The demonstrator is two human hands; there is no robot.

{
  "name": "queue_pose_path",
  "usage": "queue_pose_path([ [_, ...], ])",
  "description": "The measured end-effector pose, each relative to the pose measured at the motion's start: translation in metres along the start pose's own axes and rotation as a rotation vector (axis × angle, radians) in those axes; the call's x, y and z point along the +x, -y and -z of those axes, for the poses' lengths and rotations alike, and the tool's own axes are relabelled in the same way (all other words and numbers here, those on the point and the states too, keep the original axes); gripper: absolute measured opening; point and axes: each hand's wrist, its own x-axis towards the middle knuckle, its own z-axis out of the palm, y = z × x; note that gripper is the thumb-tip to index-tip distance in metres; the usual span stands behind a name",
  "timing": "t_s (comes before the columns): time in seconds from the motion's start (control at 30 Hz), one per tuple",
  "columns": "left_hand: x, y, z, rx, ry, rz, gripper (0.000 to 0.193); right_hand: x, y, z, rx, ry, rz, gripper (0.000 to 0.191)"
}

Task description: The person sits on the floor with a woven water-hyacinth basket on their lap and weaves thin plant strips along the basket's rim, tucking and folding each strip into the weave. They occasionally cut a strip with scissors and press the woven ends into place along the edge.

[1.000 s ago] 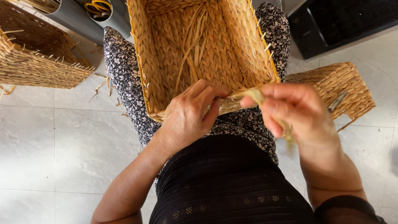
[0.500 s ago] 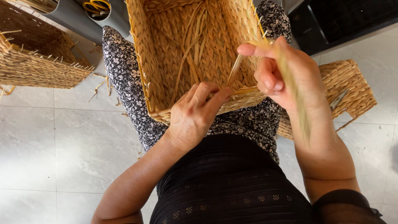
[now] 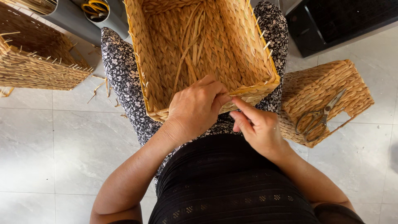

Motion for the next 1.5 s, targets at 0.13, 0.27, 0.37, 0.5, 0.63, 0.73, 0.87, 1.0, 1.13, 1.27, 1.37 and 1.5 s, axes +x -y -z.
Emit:
queue_pose_path([
  [0.13, 0.004, 0.005, 0.008, -0.115, 0.092, 0.007, 0.019, 0.000, -0.011, -0.016, 0.086, 0.004, 0.008, 0.040],
  [0.27, 0.000, 0.013, 0.018, -0.208, 0.114, -0.096, 0.017, 0.006, -0.026, -0.008, 0.297, 0.117, -0.169, 0.019],
  [0.37, -0.008, 0.017, 0.020, -0.238, -0.008, -0.229, 0.023, 0.008, -0.036, 0.012, 0.518, 0.279, -0.326, 0.014],
  [0.5, -0.019, 0.019, 0.006, -0.038, -0.275, -0.414, 0.020, 0.003, -0.045, 0.033, 0.712, 0.334, -0.378, 0.018],
  [0.63, -0.025, 0.022, -0.003, 0.168, -0.318, -0.452, 0.029, 0.002, -0.045, 0.042, 0.721, 0.348, -0.422, 0.018],
  [0.73, -0.025, 0.022, -0.002, 0.237, -0.314, -0.444, 0.031, 0.005, -0.041, 0.048, 0.629, 0.336, -0.358, 0.017],
  [0.87, -0.024, 0.015, 0.002, 0.082, -0.310, -0.439, 0.028, 0.005, -0.038, 0.054, 0.629, 0.354, -0.132, 0.018],
  [1.0, -0.020, 0.009, 0.001, 0.077, -0.318, -0.478, 0.028, 0.001, -0.048, 0.068, 0.868, 0.449, -0.162, 0.029],
  [1.13, -0.018, 0.007, -0.007, 0.197, -0.349, -0.436, 0.024, 0.004, -0.061, 0.084, 1.398, 0.477, -0.291, 0.031],
  [1.27, -0.020, 0.012, -0.009, 0.309, -0.366, -0.502, 0.029, 0.026, -0.059, 0.083, 1.567, 0.399, -0.202, 0.046],
  [1.37, -0.022, 0.015, -0.009, 0.357, -0.392, -0.559, 0.045, 0.040, -0.044, 0.073, 1.556, 0.334, -0.224, 0.052],
  [1.5, -0.018, 0.013, -0.015, 0.401, -0.389, -0.504, 0.053, 0.054, -0.030, 0.063, 1.495, 0.247, -0.321, 0.059],
])
